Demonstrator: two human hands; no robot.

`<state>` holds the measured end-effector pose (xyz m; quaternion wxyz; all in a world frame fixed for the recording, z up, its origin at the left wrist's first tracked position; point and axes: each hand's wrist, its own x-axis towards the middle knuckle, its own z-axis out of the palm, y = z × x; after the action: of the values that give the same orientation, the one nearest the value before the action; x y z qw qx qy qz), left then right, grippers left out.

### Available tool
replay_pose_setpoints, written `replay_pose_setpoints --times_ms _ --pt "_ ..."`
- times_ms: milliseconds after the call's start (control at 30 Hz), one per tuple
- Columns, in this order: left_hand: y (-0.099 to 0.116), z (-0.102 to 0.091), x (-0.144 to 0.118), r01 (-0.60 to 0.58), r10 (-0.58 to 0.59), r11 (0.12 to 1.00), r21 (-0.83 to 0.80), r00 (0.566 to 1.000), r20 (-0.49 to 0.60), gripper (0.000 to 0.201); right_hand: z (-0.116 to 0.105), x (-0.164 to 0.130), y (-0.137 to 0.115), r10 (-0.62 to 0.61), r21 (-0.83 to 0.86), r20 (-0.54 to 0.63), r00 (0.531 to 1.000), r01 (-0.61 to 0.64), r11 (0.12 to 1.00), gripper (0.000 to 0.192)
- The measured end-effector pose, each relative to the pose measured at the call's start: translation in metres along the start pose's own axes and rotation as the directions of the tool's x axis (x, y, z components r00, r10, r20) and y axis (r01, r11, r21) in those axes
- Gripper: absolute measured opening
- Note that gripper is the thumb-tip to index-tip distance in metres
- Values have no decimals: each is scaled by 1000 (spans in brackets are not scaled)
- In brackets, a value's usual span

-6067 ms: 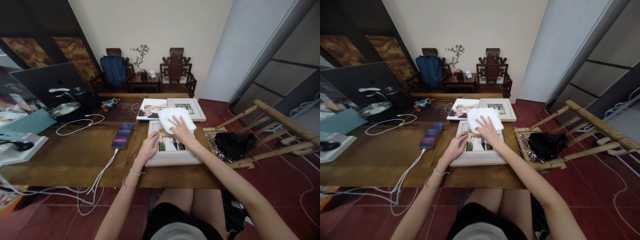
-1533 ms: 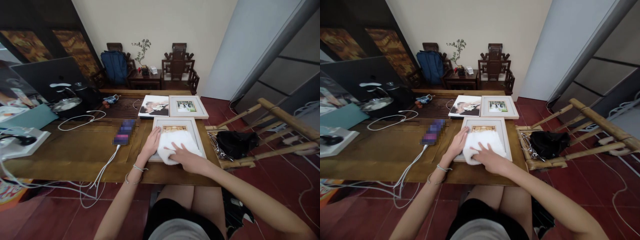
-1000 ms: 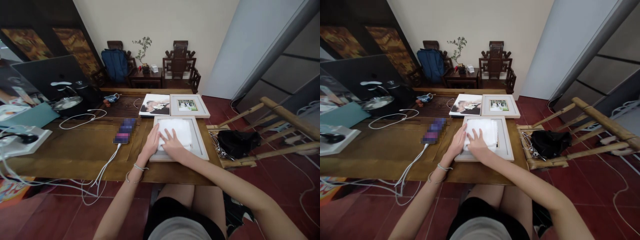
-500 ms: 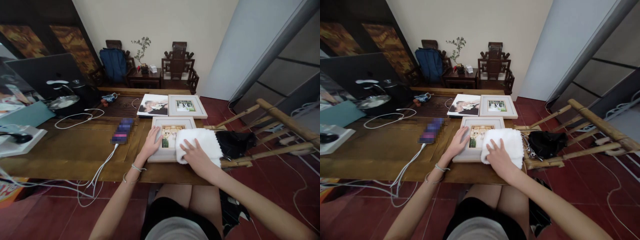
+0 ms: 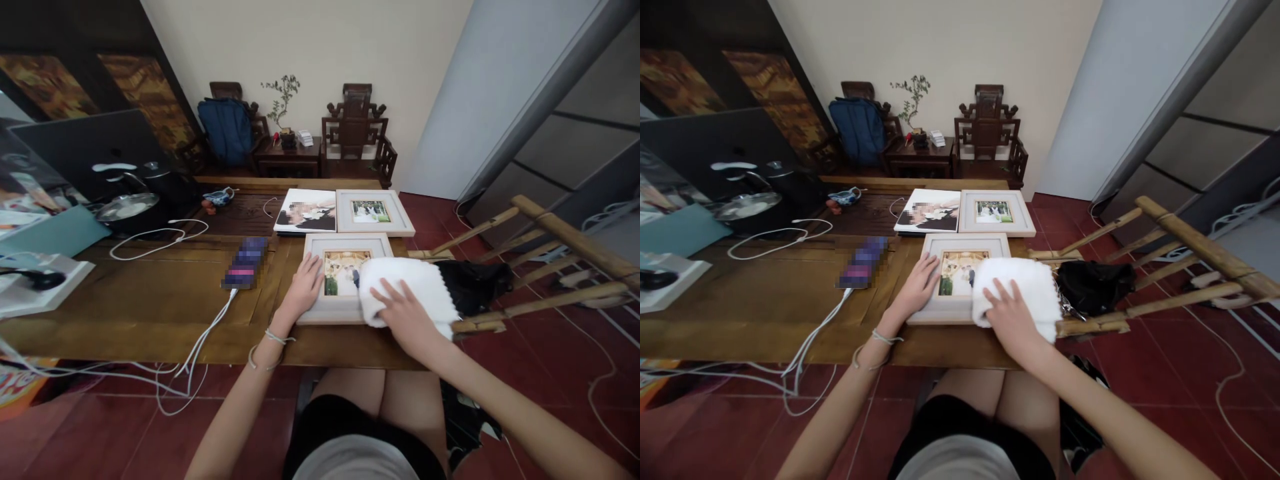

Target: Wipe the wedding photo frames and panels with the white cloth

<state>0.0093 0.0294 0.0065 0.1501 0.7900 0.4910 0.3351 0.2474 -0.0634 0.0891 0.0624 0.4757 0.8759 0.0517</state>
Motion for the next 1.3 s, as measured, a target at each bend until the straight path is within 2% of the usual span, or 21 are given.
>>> replay_pose_setpoints --times_ms 100,167,267,333,400,500,600,700,833,1000,1100,1200,1300 --pt "-3 2 1 -6 6 1000 11 1000 19 40 2 -17 28 92 -14 3 996 -92 996 37" --pt "-4 3 1 -11 11 1000 12 1000 29 40 5 -13 44 125 -1 -1 992 -125 992 42" --pt "-5 4 2 -32 32 999 4 999 16 38 8 19 61 183 -15 -37 982 -184 983 46" --pt "-4 4 2 -39 39 999 -6 999 5 36 7 52 65 214 -48 -115 970 -221 974 45" --pt "-3 3 3 -35 35 999 -18 999 5 35 5 90 59 186 -69 -219 958 -205 976 41" --pt "-1 1 4 -35 35 999 -34 999 5 34 5 142 36 6 -93 -338 941 -40 995 33" --pt "0 0 5 -35 35 999 -32 999 -5 33 14 177 11 -115 -111 -339 934 81 990 27" --pt "-1 0 5 -50 50 998 -32 999 -17 34 25 190 3 -86 -95 -293 952 60 994 26" --pt "-4 1 4 -73 71 996 -49 997 -35 33 28 175 27 -42 -100 -277 960 14 995 26" --pt "-7 4 4 -66 61 995 -74 995 -73 36 19 130 80 68 -146 -182 981 -95 985 34" --pt "-10 6 5 -83 75 993 -80 992 -97 48 16 103 99 151 -165 -137 979 -173 971 38" --pt "-12 7 5 -96 88 993 -68 990 -113 56 15 77 95 139 -163 -94 986 -153 975 40" --pt "-13 8 5 -99 92 994 -51 987 -129 55 9 46 72 102 -127 -20 995 -103 986 38"
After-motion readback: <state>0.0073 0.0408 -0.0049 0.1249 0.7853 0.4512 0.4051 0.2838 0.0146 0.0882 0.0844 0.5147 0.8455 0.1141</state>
